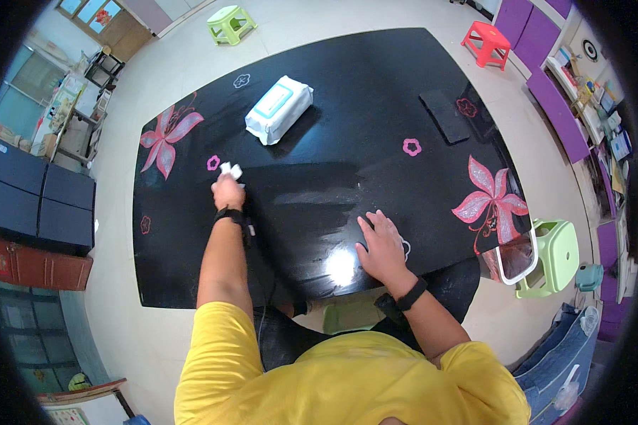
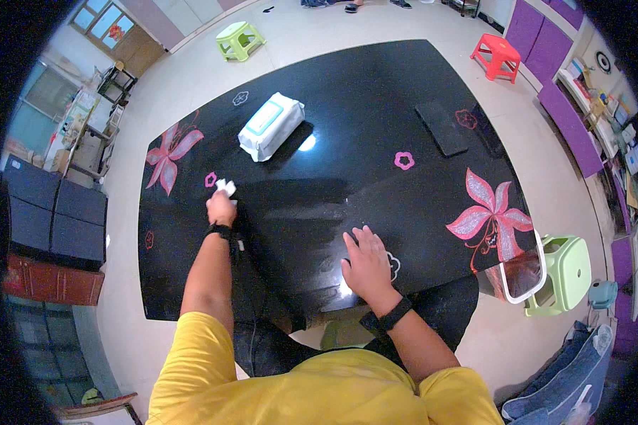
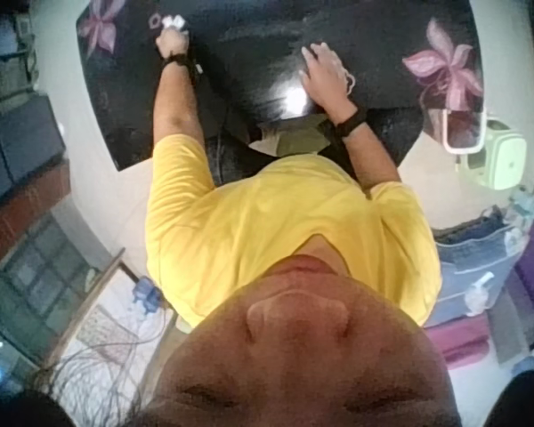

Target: Wiping a black decorative table with floral designs using wet wipes.

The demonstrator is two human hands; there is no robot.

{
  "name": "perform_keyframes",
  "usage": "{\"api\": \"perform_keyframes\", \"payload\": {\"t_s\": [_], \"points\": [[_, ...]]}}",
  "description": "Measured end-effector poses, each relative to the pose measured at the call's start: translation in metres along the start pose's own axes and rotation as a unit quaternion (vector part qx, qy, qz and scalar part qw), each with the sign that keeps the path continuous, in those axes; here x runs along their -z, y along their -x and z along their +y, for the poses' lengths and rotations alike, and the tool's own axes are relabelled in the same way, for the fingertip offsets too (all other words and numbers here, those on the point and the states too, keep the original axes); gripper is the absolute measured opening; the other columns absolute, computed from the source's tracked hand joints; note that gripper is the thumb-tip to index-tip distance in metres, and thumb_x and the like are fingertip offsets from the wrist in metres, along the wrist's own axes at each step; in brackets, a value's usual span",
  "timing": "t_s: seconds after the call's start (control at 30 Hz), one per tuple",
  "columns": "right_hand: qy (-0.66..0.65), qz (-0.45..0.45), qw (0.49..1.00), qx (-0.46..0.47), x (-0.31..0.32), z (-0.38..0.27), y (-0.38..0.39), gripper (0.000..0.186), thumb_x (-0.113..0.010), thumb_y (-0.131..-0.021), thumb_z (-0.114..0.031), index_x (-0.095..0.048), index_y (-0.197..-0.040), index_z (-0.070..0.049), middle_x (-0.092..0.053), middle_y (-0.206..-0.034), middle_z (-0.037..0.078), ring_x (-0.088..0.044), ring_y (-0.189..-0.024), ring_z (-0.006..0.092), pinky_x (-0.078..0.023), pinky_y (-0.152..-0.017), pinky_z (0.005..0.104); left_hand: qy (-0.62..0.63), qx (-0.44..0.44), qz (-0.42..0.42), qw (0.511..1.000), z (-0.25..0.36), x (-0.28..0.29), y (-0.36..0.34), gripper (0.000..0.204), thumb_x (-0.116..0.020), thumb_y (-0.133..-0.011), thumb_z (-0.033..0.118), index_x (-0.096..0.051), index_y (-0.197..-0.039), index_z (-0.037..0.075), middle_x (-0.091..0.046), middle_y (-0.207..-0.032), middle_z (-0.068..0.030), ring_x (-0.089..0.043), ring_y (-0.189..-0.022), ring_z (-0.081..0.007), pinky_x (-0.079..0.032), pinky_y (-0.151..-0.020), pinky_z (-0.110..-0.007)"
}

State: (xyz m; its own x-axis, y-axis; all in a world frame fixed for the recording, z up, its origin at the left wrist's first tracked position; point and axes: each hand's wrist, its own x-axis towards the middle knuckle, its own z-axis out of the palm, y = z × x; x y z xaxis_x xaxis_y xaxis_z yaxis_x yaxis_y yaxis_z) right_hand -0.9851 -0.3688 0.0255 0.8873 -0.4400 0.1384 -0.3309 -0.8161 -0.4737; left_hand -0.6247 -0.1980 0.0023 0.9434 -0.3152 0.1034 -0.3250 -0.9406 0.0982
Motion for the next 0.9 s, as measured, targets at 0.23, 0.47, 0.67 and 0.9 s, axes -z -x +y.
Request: {"api": "perform_keyframes", "payload": {"t_s": [0.23,0.47,0.67,0.9], "points": [[-0.012,0.000,1.000,-0.010,0.006,0.009,-0.004,0.055,-0.064,-0.080,-0.022,-0.049,-0.129,-0.004,-0.045,-0.135,0.017,-0.034,-0.133,0.0347,-0.025,-0.111,0.0450,0.078,-0.160,0.014,0.984,0.177,-0.038,0.023,0.023,-0.054,-0.084,0.007,-0.059,-0.104,-0.002,-0.060,-0.110,-0.0164,-0.059,-0.092,-0.0324,-0.050,-0.080,-0.041],[-0.020,0.010,1.000,-0.022,0.016,0.014,-0.004,0.054,-0.064,-0.079,-0.020,-0.049,-0.128,-0.003,-0.045,-0.134,0.017,-0.035,-0.132,0.0355,-0.025,-0.111,0.0452,0.160,-0.407,-0.031,0.899,0.276,-0.017,0.085,0.036,-0.053,-0.078,0.002,-0.062,-0.113,0.004,-0.059,-0.123,-0.0145,-0.058,-0.096,-0.0322,-0.051,-0.084,-0.038],[-0.020,0.042,0.999,-0.016,0.023,0.017,-0.001,0.054,-0.064,-0.078,-0.020,-0.050,-0.127,-0.003,-0.045,-0.134,0.017,-0.036,-0.131,0.0358,-0.026,-0.110,0.0458,0.426,-0.371,-0.103,0.819,0.221,-0.004,0.053,0.034,-0.047,-0.079,-0.006,-0.064,-0.108,0.000,-0.065,-0.107,-0.0196,-0.063,-0.099,-0.0323,-0.047,-0.090,-0.035],[-0.004,0.072,0.997,-0.032,0.021,0.033,-0.002,0.055,-0.064,-0.078,-0.021,-0.050,-0.128,-0.003,-0.046,-0.133,0.019,-0.036,-0.131,0.0351,-0.026,-0.110,0.0462,0.121,-0.128,0.068,0.982,0.067,-0.014,0.047,0.030,-0.050,-0.086,0.003,-0.061,-0.114,-0.001,-0.063,-0.115,-0.0185,-0.062,-0.097,-0.0357,-0.049,-0.087,-0.040]]}}
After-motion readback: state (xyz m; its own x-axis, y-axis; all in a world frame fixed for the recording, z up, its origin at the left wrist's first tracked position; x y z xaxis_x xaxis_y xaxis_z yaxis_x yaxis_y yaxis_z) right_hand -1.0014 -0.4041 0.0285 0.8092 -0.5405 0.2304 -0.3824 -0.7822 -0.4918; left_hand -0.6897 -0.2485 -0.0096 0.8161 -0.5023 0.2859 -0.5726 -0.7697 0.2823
